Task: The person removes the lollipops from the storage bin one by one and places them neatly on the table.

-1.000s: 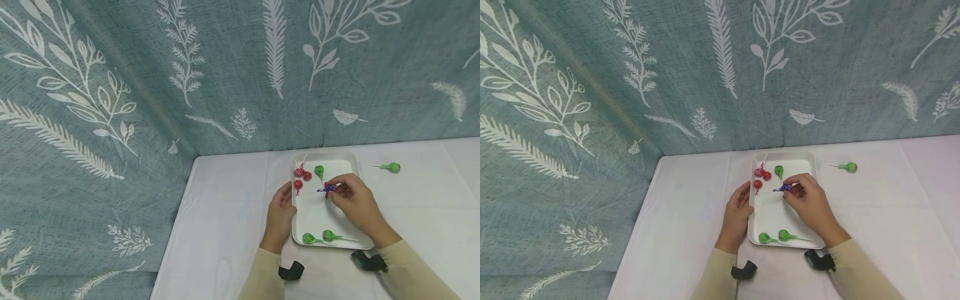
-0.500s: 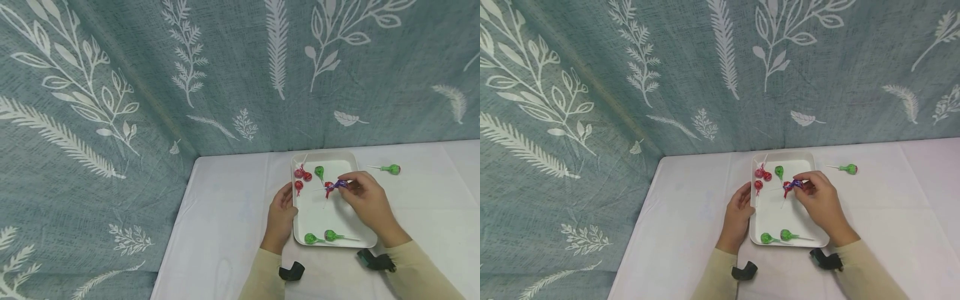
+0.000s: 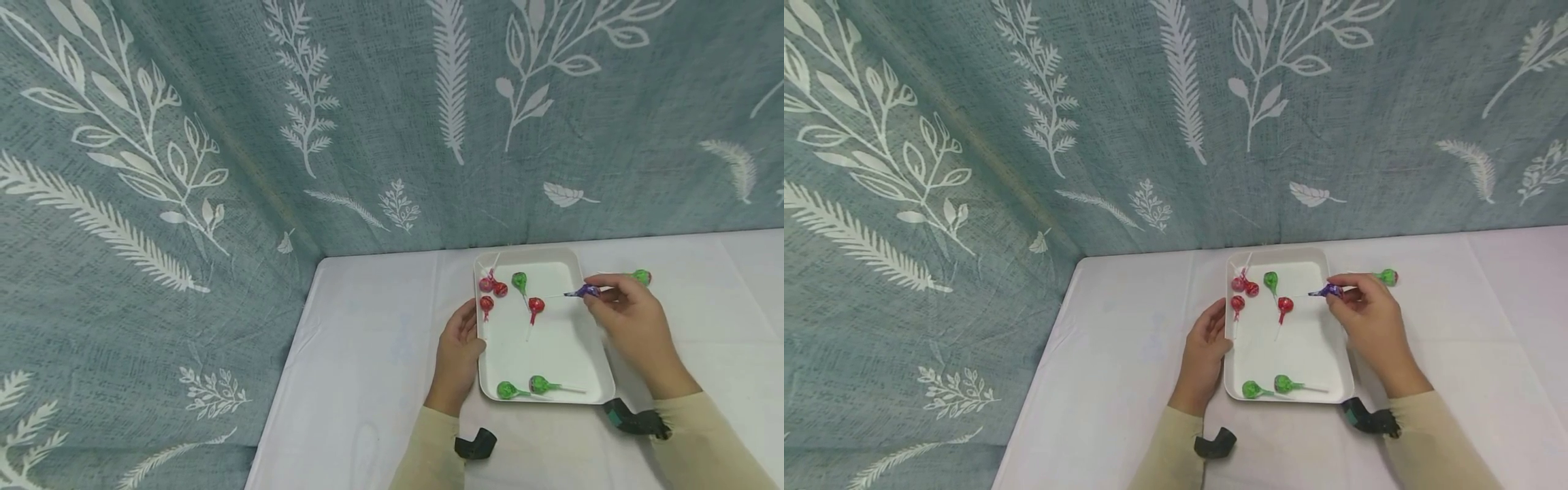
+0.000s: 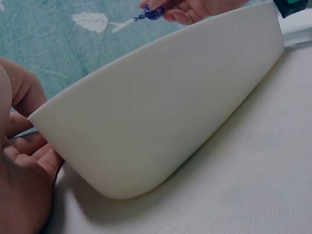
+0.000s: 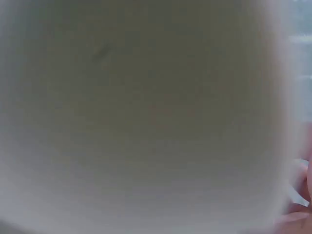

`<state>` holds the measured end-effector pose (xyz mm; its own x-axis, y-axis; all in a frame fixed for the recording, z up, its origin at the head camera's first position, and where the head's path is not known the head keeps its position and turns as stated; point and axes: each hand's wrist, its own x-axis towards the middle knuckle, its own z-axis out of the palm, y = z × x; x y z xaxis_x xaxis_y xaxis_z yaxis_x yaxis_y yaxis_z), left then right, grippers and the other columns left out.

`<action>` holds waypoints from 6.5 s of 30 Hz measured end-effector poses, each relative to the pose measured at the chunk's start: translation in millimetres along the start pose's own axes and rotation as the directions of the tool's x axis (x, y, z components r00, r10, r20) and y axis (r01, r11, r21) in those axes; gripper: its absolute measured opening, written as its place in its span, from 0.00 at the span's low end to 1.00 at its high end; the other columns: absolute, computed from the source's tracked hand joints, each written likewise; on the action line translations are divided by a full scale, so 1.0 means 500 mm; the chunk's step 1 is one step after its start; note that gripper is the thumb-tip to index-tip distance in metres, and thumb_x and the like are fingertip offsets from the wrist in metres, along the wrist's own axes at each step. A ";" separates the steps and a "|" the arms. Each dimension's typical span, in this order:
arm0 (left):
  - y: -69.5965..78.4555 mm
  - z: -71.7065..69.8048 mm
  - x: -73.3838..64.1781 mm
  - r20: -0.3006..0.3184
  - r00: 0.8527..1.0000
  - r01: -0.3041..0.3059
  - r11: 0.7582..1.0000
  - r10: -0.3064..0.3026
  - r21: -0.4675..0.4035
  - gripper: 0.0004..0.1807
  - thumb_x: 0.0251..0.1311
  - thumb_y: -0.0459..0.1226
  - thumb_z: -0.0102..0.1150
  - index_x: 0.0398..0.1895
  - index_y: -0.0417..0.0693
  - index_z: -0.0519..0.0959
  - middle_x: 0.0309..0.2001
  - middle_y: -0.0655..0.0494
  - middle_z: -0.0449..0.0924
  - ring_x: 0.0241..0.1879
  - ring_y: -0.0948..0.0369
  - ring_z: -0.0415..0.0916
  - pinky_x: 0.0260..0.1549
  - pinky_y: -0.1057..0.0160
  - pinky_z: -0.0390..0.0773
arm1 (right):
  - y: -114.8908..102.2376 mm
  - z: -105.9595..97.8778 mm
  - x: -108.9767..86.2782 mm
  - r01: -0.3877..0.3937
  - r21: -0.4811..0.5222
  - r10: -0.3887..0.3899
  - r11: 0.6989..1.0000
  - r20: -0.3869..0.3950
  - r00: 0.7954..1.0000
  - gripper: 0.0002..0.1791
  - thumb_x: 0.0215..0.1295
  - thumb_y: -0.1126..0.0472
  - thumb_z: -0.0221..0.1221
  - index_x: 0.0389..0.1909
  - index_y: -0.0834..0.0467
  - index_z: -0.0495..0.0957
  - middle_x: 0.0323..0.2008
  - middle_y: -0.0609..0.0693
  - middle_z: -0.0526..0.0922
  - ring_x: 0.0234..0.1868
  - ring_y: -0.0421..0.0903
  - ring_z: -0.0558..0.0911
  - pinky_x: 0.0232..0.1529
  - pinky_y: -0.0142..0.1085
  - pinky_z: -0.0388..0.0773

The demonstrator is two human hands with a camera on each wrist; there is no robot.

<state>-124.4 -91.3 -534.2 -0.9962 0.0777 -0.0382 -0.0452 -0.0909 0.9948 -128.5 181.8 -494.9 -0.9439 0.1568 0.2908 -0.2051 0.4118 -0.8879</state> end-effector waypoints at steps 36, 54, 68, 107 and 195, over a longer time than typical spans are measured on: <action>0.001 -0.006 -0.001 0.004 1.000 0.013 1.000 -0.013 -0.021 0.41 0.61 0.18 0.45 0.81 0.44 0.68 0.77 0.50 0.71 0.76 0.54 0.69 0.69 0.62 0.73 | 0.090 -0.063 -0.001 -0.300 -0.148 0.282 0.942 -0.132 0.950 0.22 0.79 0.63 0.61 0.65 0.72 0.78 0.55 0.58 0.74 0.39 0.29 0.72 0.30 0.17 0.76; 0.001 -0.006 0.000 0.003 1.000 0.004 1.000 -0.004 -0.017 0.41 0.62 0.18 0.45 0.81 0.43 0.68 0.77 0.50 0.71 0.75 0.54 0.69 0.69 0.62 0.73 | 0.099 -0.071 0.007 -0.347 -0.257 0.312 0.902 -0.168 0.935 0.22 0.77 0.64 0.62 0.65 0.74 0.77 0.51 0.66 0.76 0.41 0.46 0.73 0.29 0.21 0.68; -0.006 -0.006 0.003 0.008 1.000 -0.002 1.000 0.002 -0.009 0.41 0.61 0.18 0.45 0.81 0.43 0.68 0.76 0.49 0.71 0.75 0.54 0.69 0.69 0.62 0.73 | 0.098 -0.072 0.009 -0.347 -0.264 0.313 0.900 -0.163 0.936 0.24 0.75 0.67 0.62 0.67 0.75 0.74 0.54 0.69 0.73 0.45 0.50 0.74 0.31 0.17 0.67; 0.001 -0.006 -0.001 0.003 1.000 -0.001 1.000 0.001 -0.007 0.42 0.60 0.17 0.44 0.81 0.43 0.68 0.77 0.50 0.71 0.76 0.55 0.68 0.70 0.63 0.72 | 0.096 -0.073 0.005 -0.351 -0.267 0.304 0.898 -0.202 0.931 0.25 0.74 0.66 0.63 0.66 0.74 0.75 0.57 0.70 0.72 0.43 0.40 0.72 0.31 0.16 0.66; 0.004 -0.005 0.003 0.013 1.000 0.023 1.000 -0.023 -0.002 0.41 0.62 0.18 0.45 0.82 0.44 0.68 0.78 0.52 0.70 0.77 0.56 0.67 0.71 0.62 0.70 | -0.047 0.077 -0.032 -0.140 0.119 0.098 0.983 0.305 0.947 0.21 0.82 0.60 0.62 0.68 0.65 0.74 0.60 0.62 0.81 0.55 0.35 0.81 0.45 0.27 0.81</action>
<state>-126.0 -93.6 -532.6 -0.9939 0.0926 -0.0594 -0.0678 -0.0907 0.9936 -118.7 135.1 -492.4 -0.9932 -0.0846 0.0794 -0.1000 0.2763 -0.9558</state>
